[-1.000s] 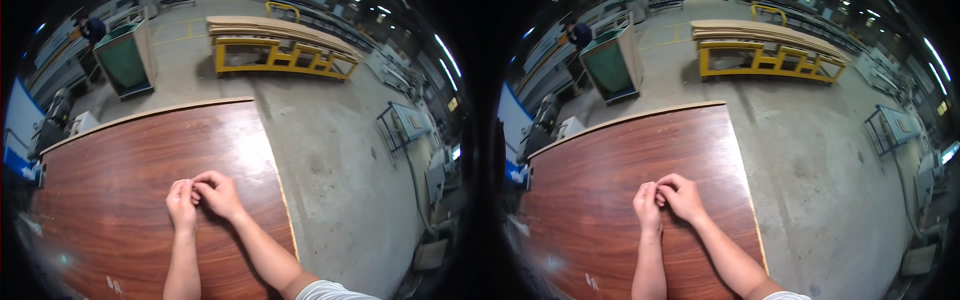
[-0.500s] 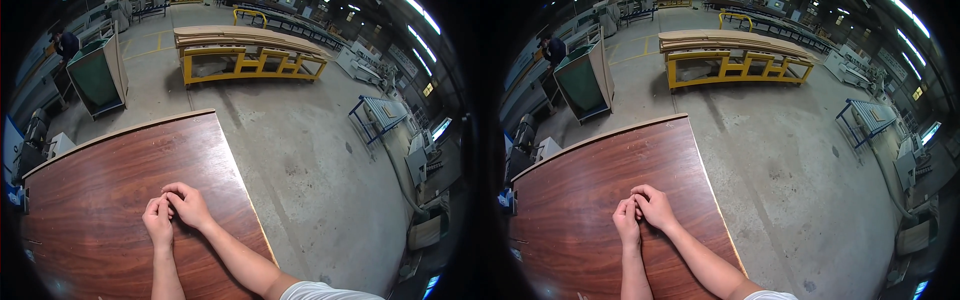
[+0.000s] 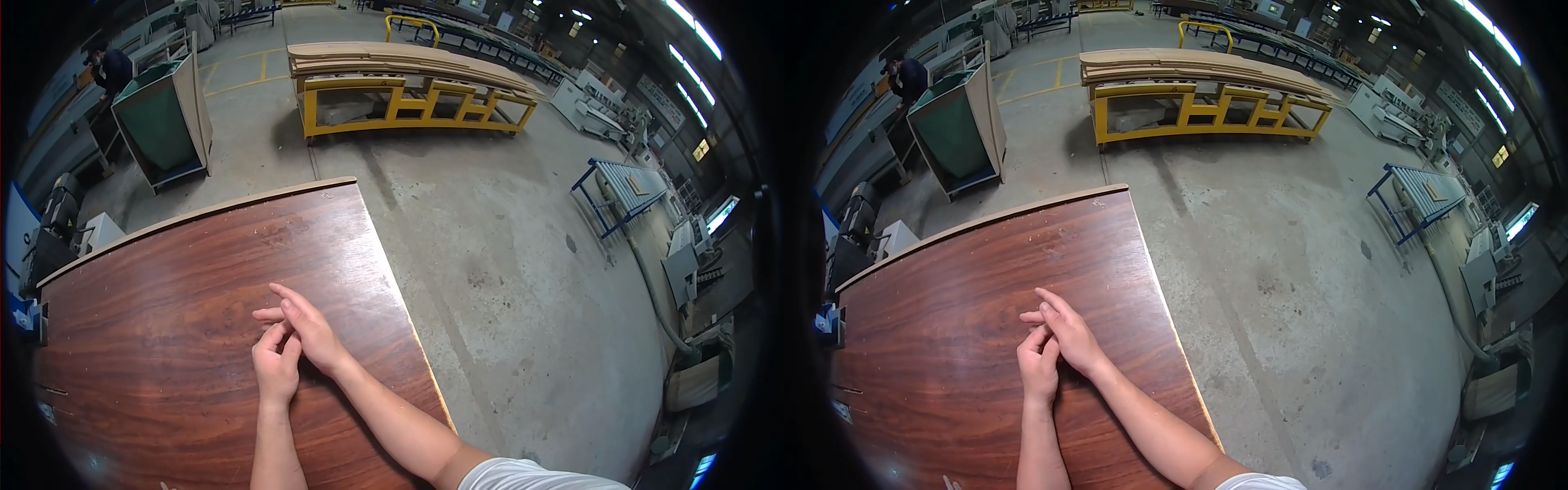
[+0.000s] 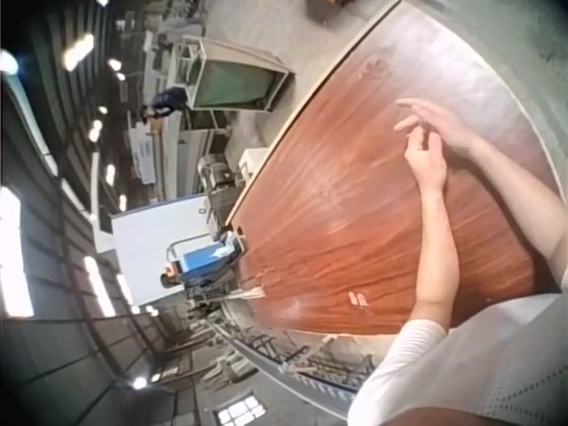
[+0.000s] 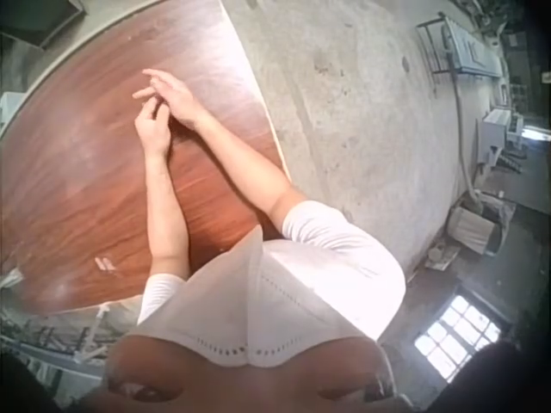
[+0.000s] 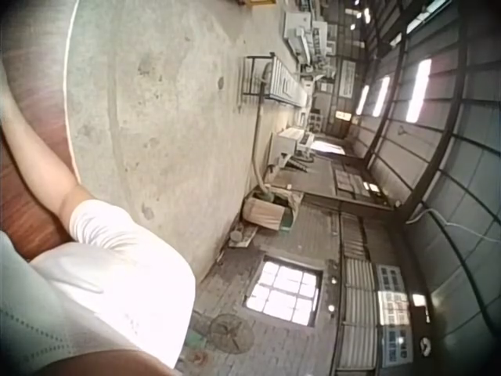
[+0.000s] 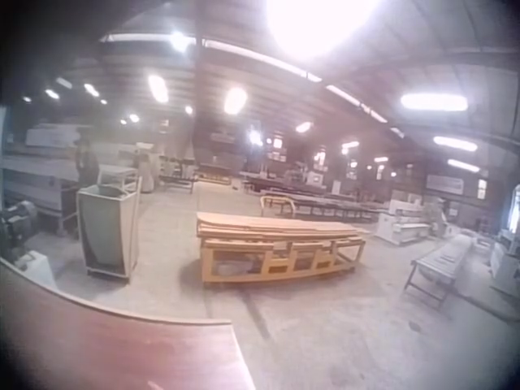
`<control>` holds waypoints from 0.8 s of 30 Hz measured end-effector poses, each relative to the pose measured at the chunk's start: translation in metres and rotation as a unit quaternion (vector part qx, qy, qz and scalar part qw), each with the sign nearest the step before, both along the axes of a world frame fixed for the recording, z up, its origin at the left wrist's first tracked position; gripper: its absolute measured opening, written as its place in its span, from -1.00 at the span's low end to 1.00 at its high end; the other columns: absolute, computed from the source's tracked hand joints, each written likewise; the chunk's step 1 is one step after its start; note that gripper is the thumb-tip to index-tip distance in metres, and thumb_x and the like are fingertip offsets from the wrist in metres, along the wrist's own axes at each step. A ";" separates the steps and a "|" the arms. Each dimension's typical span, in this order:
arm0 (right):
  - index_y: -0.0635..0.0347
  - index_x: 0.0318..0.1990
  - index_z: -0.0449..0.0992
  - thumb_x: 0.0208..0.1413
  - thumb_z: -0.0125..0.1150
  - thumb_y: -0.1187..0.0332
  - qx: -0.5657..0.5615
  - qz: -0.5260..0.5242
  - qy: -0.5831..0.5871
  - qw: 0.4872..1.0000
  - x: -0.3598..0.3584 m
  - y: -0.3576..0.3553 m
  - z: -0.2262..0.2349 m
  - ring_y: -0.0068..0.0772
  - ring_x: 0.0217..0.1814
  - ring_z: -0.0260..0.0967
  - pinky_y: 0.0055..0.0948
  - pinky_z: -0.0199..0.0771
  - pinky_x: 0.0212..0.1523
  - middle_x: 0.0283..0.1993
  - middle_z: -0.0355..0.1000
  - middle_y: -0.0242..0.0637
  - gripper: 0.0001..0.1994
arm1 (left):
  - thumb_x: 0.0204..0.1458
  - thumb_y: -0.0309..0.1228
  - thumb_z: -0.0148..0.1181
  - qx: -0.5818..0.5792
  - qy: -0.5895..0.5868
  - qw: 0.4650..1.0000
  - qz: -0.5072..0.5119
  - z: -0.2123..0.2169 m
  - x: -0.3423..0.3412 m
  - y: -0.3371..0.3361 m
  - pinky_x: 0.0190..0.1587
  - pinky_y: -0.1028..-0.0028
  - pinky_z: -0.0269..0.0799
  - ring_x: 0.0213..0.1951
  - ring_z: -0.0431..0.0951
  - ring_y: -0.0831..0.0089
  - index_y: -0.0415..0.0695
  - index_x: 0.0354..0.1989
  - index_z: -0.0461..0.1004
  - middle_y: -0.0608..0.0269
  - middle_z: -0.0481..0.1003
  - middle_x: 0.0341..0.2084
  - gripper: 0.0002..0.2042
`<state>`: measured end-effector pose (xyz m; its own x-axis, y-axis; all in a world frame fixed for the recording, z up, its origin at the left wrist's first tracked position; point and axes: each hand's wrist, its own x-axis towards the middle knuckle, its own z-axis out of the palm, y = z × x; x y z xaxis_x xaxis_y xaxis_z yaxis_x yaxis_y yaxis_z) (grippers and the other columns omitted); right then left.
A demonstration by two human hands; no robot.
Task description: Processing wooden panels through an edge-banding machine and stacking them onto a cart.
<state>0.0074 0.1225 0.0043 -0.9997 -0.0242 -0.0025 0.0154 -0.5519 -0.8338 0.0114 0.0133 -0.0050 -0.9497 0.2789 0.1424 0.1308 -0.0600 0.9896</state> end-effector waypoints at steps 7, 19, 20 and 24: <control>0.27 0.35 -0.02 0.22 0.02 0.08 -0.063 0.042 -0.041 0.996 0.006 0.004 0.010 -0.23 0.03 0.39 -0.32 0.39 0.06 0.09 0.38 0.00 -0.33 | -0.06 -0.61 -0.02 0.035 -0.043 0.995 -0.083 0.011 0.006 0.003 -0.54 0.66 0.24 -0.56 0.33 0.68 -0.22 0.07 0.44 0.38 0.45 -0.49 -0.57; 0.26 -0.25 0.57 0.07 0.20 0.30 0.104 0.150 0.003 0.983 0.010 0.009 0.006 -0.62 -0.53 0.37 -0.66 0.30 -0.70 -0.32 0.52 -0.30 -0.79 | -0.29 -0.68 -0.05 0.096 -0.114 0.970 -0.191 0.020 0.008 -0.005 -0.50 0.62 0.33 -0.57 0.37 0.58 -0.15 0.11 0.43 0.30 0.39 -0.41 -0.38; 0.26 -0.32 0.57 0.06 0.22 0.31 0.095 0.133 0.000 0.987 0.010 0.010 0.005 -0.61 -0.52 0.37 -0.65 0.30 -0.69 -0.37 0.52 -0.31 -0.81 | -0.29 -0.67 -0.05 0.098 -0.087 0.973 -0.192 0.023 0.009 -0.001 -0.47 0.60 0.36 -0.53 0.38 0.57 -0.15 0.11 0.41 0.27 0.39 -0.30 -0.38; 0.25 -0.45 0.56 0.03 0.25 0.32 0.077 0.104 -0.004 0.992 0.008 0.009 0.001 -0.59 -0.51 0.38 -0.60 0.31 -0.66 -0.45 0.51 -0.31 -0.83 | -0.29 -0.65 -0.03 0.087 -0.091 0.973 -0.195 0.029 0.010 0.001 -0.41 0.58 0.39 -0.45 0.39 0.54 -0.17 0.14 0.37 0.26 0.31 -0.13 -0.37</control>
<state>0.0156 0.1314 0.0049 -0.9730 -0.2287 -0.0307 0.1230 -0.4016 -0.9075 0.0216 0.0141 0.0240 -0.7903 0.6098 0.0597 -0.1120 -0.2395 0.9644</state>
